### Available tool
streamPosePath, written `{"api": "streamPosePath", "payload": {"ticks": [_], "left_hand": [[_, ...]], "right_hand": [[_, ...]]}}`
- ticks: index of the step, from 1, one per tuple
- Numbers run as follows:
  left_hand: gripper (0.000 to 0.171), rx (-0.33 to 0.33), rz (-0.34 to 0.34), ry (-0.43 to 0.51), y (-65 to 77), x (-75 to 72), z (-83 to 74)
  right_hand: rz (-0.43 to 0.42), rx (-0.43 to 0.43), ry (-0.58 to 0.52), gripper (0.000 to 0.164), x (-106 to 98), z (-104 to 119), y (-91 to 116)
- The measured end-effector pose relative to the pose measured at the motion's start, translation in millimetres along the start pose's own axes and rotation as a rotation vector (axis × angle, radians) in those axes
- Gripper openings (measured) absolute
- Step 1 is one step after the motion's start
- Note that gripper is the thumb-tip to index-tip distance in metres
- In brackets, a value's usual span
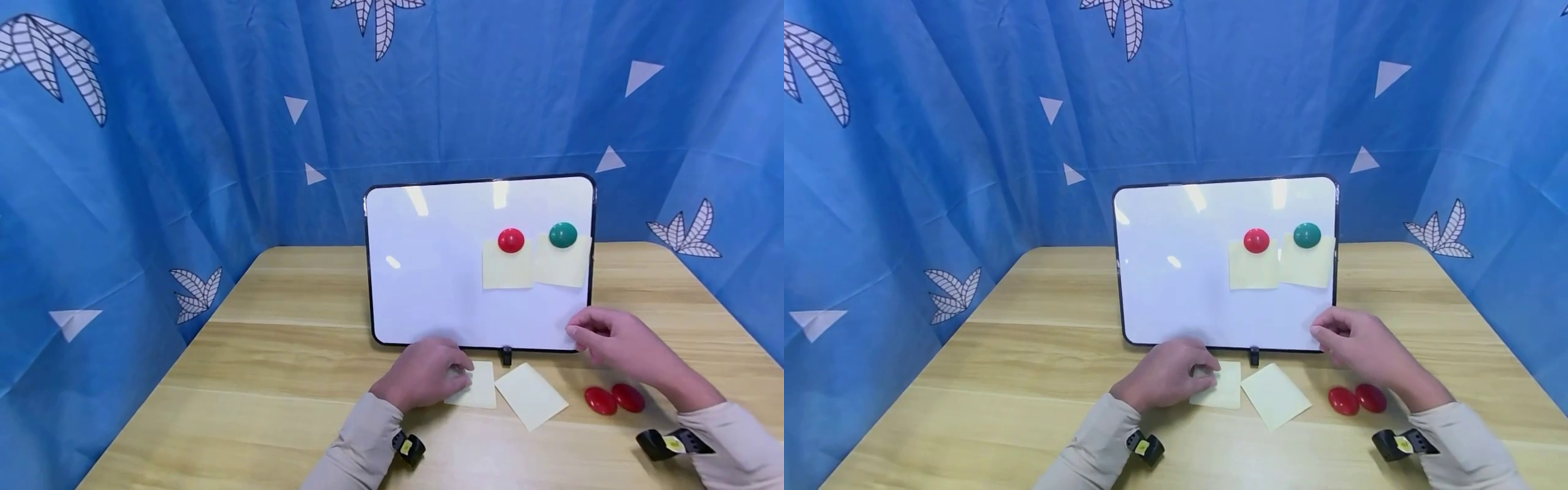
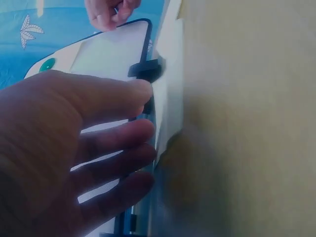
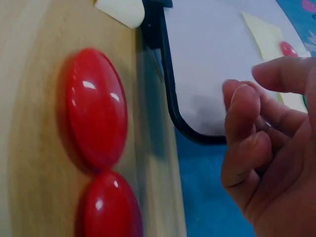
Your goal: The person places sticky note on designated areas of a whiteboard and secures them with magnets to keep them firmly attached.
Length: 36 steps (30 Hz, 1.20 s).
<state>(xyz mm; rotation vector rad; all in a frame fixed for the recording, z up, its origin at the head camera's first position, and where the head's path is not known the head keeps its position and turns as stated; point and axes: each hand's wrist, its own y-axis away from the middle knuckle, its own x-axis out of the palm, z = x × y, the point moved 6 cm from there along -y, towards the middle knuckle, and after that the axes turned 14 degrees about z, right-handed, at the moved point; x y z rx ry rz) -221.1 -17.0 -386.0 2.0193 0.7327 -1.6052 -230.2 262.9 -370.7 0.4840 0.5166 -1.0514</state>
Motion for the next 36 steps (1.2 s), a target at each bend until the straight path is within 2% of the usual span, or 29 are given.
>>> {"api": "streamPosePath", "payload": {"ticks": [5,8,14,19,29,36], "left_hand": [[0.017,0.000,0.056,0.003,-0.4,4.7,-0.8],[0.021,-0.005,0.082,0.001,0.3,5.2,-1.4],[0.031,-0.010,0.077,-0.026,0.8,4.5,-1.9],[0.037,-0.040,0.082,-0.035,1.7,7.2,0.6],[0.040,-0.086,0.074,-0.014,3.3,9.0,2.6],[0.041,-0.091,0.081,-0.025,3.2,8.9,2.8]], "right_hand": [[0.054,0.009,0.083,0.017,-2,-4,2],[0.117,0.011,0.130,0.013,-1,-5,4],[0.291,0.069,0.094,0.018,-1,-18,11],[0.369,0.091,0.056,0.019,-1,-28,16],[0.446,0.074,0.095,0.020,6,-35,16],[0.441,0.093,0.132,0.025,11,-37,15]]}}
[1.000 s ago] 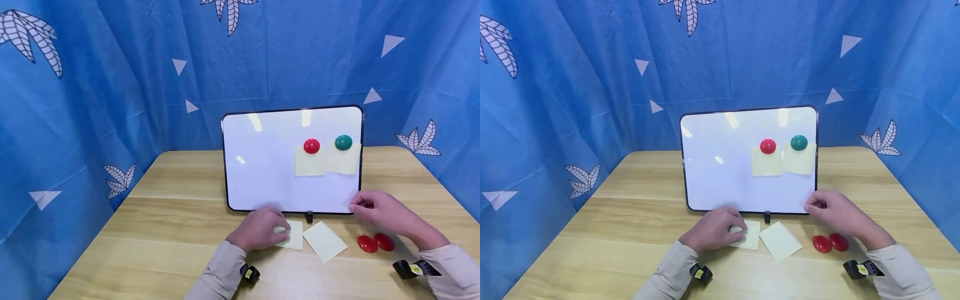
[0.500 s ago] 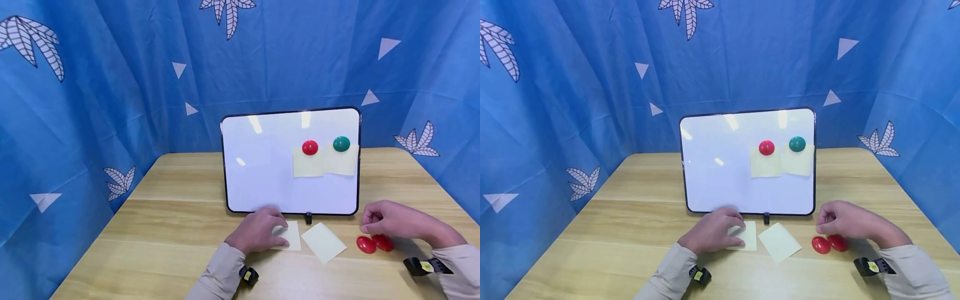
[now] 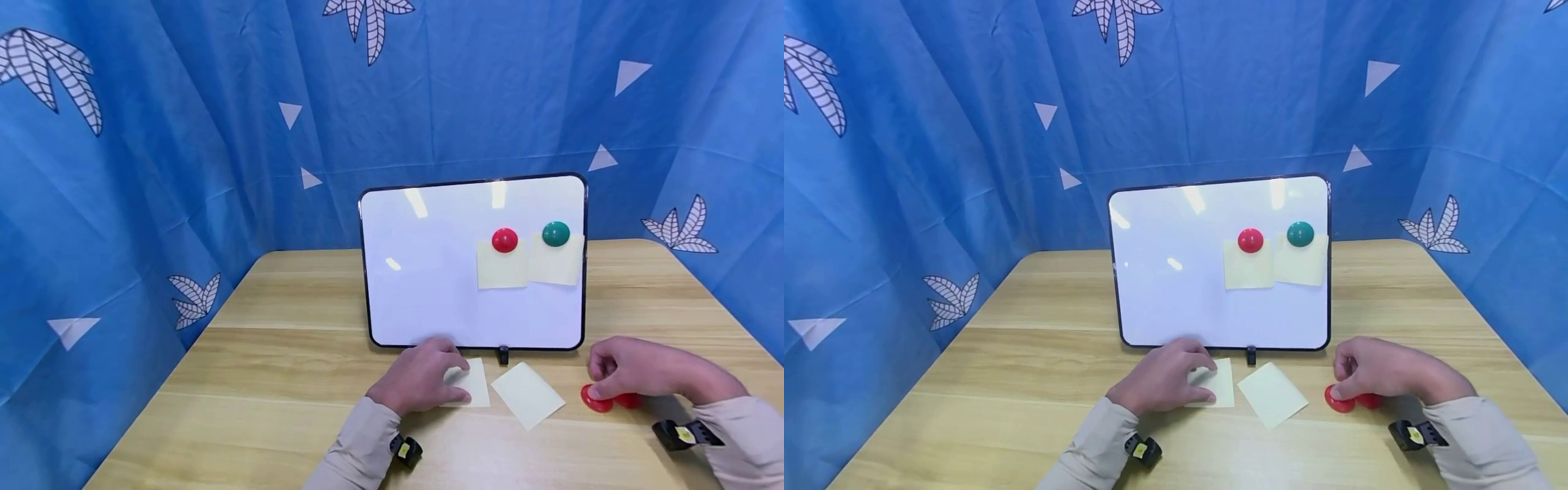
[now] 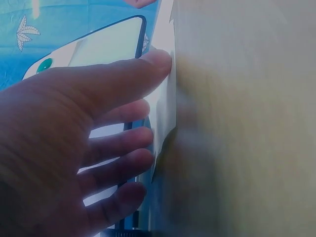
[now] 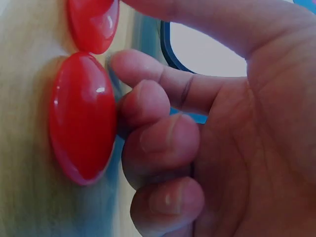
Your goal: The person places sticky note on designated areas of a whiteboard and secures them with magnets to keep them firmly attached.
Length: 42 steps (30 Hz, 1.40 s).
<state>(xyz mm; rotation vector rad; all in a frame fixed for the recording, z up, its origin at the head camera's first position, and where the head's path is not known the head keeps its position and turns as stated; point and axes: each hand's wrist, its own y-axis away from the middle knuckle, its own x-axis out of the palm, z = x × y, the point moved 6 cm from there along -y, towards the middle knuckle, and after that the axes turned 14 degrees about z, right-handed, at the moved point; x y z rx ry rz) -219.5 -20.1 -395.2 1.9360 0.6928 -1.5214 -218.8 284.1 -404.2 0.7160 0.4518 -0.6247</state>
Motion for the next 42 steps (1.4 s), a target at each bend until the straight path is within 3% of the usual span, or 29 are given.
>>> {"api": "streamPosePath", "payload": {"ticks": [6,17,28,42], "left_hand": [[0.034,0.016,-0.010,-0.006,0.6,-1.1,-0.8],[0.023,0.039,-0.005,-0.038,0.8,-1.4,-2.8],[0.046,0.019,0.060,-0.069,3.1,-0.4,-8.8],[0.035,0.033,0.035,-0.050,1.6,0.4,-7.2]], "right_hand": [[-0.013,0.023,-0.012,0.023,0,0,-2],[-0.140,0.047,0.027,0.013,-5,6,-6],[-0.184,0.089,0.035,0.006,-11,1,-4],[-0.268,0.103,0.166,0.013,-21,-2,-3]]}}
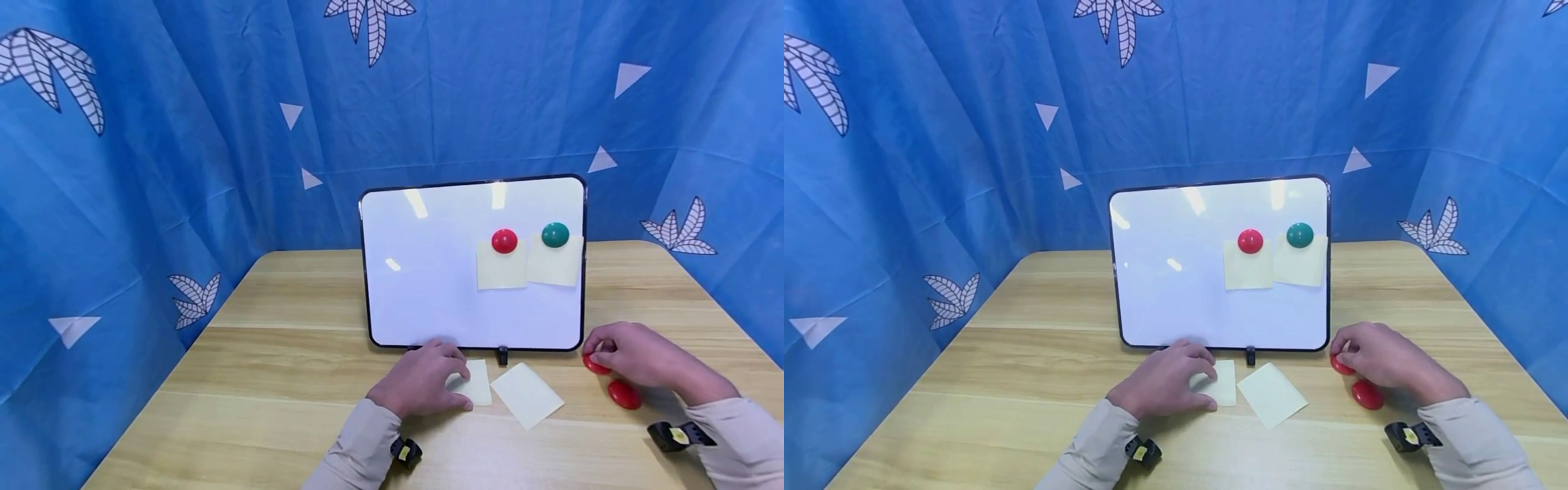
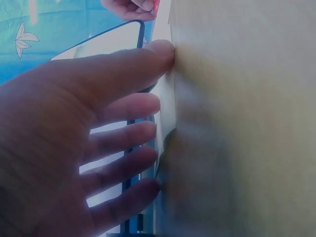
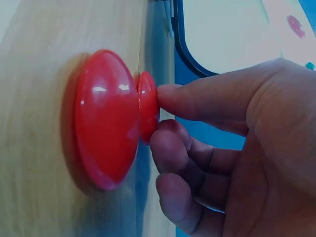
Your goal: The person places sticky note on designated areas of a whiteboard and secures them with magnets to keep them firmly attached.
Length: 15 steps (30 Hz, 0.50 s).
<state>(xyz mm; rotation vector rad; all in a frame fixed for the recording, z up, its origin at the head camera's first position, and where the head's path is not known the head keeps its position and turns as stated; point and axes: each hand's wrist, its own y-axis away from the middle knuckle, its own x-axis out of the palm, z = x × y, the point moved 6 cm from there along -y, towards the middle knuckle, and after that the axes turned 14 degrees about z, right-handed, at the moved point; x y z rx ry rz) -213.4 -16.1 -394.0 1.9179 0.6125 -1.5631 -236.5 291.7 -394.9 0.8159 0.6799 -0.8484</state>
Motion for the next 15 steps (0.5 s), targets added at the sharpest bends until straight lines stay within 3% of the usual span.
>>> {"api": "streamPosePath", "payload": {"ticks": [6,15], "left_hand": [[0.032,0.002,-0.001,0.014,-0.7,0.8,0.9],[0.032,0.005,-0.013,0.024,-0.8,0.0,0.5]], "right_hand": [[-0.033,0.013,0.049,0.017,-2.9,0.1,-0.2],[-0.035,0.010,0.039,0.006,-0.4,1.4,-3.1]]}}
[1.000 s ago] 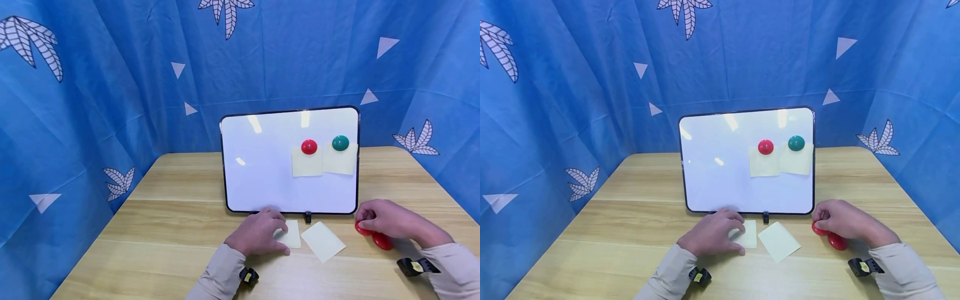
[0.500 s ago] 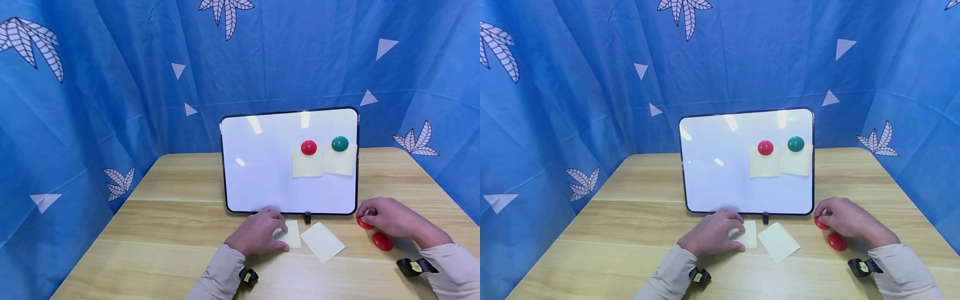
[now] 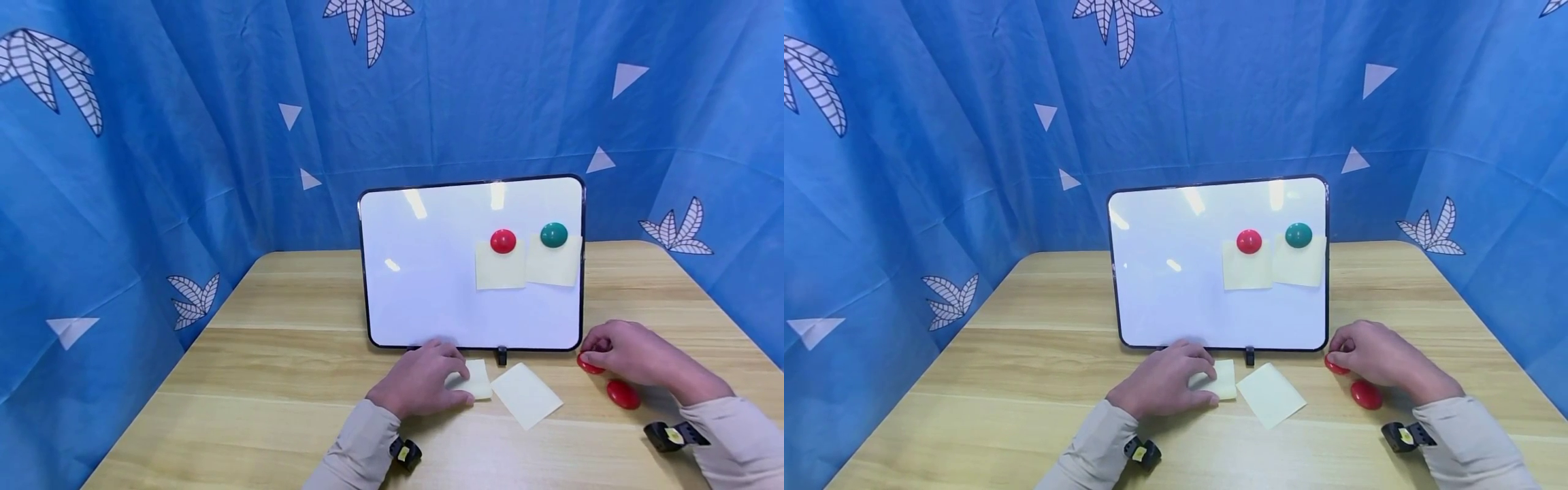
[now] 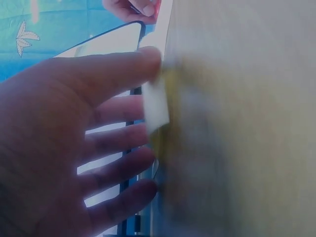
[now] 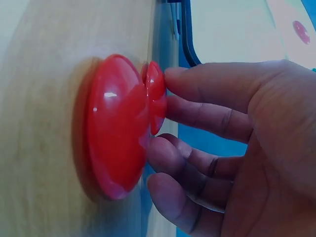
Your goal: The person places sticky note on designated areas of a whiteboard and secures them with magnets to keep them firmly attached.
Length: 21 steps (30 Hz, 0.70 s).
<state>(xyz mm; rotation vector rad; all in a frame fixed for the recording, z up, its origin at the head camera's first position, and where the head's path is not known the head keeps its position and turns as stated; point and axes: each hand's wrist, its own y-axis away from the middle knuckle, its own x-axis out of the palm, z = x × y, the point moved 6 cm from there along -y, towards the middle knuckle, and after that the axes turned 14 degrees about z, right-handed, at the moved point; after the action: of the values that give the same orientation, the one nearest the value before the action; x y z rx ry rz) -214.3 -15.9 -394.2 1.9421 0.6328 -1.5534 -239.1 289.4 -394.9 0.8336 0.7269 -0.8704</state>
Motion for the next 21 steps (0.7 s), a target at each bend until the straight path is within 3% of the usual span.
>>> {"api": "streamPosePath", "payload": {"ticks": [8,15,21], "left_hand": [[0.031,0.019,-0.053,0.013,-0.4,-3.5,-1.2],[0.030,0.040,-0.114,0.003,0.1,-6.2,-1.2],[0.033,0.054,-0.150,0.023,0.7,-8.2,-0.2]], "right_hand": [[-0.013,0.012,0.045,0.022,-1.1,-1.7,-2.1],[-0.020,-0.036,0.062,0.010,0.2,1.3,-0.4],[-0.032,-0.062,0.090,0.015,-0.3,2.1,-0.4]]}}
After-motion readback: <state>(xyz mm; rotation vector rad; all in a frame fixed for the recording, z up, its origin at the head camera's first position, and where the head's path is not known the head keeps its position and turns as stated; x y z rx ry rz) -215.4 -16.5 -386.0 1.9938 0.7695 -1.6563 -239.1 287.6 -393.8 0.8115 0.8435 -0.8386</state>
